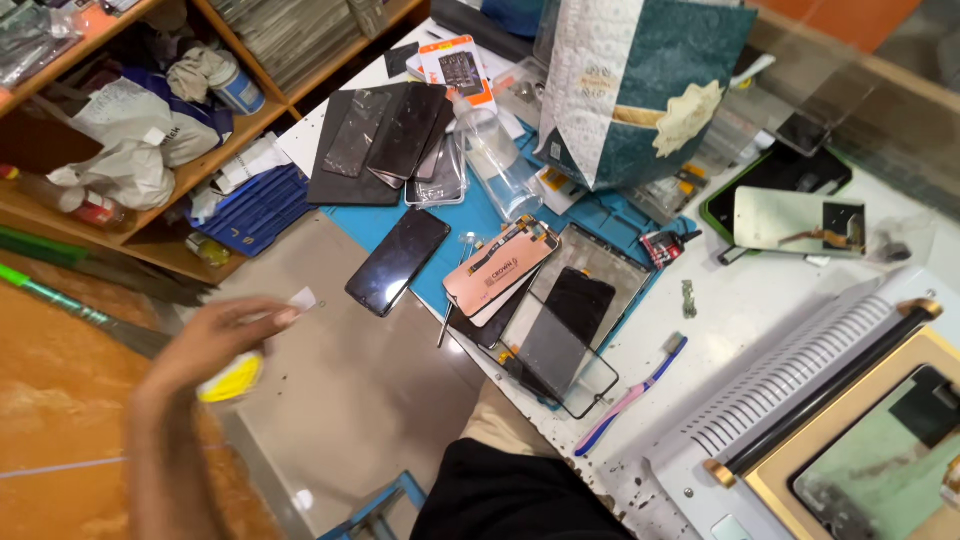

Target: The person handles a smartphone screen assembly clamped in a repair jig, wipes the screen with a white cloth, and points to a nearby flex cable. The person then removes the screen from the jig and continues wiping it.

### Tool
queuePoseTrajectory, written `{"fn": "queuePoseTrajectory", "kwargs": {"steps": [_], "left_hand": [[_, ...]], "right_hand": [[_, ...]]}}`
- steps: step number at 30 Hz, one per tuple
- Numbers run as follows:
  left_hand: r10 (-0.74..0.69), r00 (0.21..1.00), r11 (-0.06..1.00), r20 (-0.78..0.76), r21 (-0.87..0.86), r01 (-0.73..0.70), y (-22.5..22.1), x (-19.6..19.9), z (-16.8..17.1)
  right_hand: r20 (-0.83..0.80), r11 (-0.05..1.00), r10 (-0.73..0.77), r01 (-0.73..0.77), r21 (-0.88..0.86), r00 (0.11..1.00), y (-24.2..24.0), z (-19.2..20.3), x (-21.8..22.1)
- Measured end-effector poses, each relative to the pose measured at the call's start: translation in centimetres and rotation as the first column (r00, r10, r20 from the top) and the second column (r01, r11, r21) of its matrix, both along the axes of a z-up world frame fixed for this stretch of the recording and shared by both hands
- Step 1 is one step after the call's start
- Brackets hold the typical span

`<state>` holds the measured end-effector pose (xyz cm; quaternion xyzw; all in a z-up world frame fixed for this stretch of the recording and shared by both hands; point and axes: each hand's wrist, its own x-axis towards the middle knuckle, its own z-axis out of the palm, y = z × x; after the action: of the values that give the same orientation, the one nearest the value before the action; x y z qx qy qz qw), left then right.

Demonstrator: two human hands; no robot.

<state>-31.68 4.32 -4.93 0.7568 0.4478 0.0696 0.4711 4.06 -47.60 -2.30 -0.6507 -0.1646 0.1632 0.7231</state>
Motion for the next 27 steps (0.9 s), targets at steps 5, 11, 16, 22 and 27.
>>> {"fn": "queuePoseTrajectory", "kwargs": {"steps": [5, 11, 16, 22, 27], "left_hand": [[-0.418, 0.848, 0.900, 0.326, 0.271, 0.340, -11.7, 17.4, 6.1], [-0.692, 0.164, 0.507, 0.703, 0.311, 0.804, -21.2, 29.3, 13.4], [-0.719, -0.011, 0.342, 0.695, 0.368, 0.865, -25.9, 32.7, 16.3], [-0.851, -0.122, 0.302, 0.510, 0.666, 0.682, -28.2, 34.6, 18.5], [-0.833, -0.258, 0.291, 0.489, 0.784, 0.548, -29.6, 36.5, 20.8]], "right_hand": [[0.012, 0.996, 0.086, -0.086, -0.017, 0.996, -0.7, 0.5, -1.2], [-0.010, 0.990, -0.084, 0.084, 0.109, 0.996, -2.7, 2.1, -5.8], [0.055, 0.914, -0.353, 0.332, 0.234, 0.934, -3.7, 4.1, -7.1], [0.178, 0.922, -0.347, 0.300, 0.246, 0.921, -2.7, 8.0, -5.0], [0.084, 0.937, -0.126, 0.091, 0.338, 0.988, 1.5, 9.6, -4.0]]}}
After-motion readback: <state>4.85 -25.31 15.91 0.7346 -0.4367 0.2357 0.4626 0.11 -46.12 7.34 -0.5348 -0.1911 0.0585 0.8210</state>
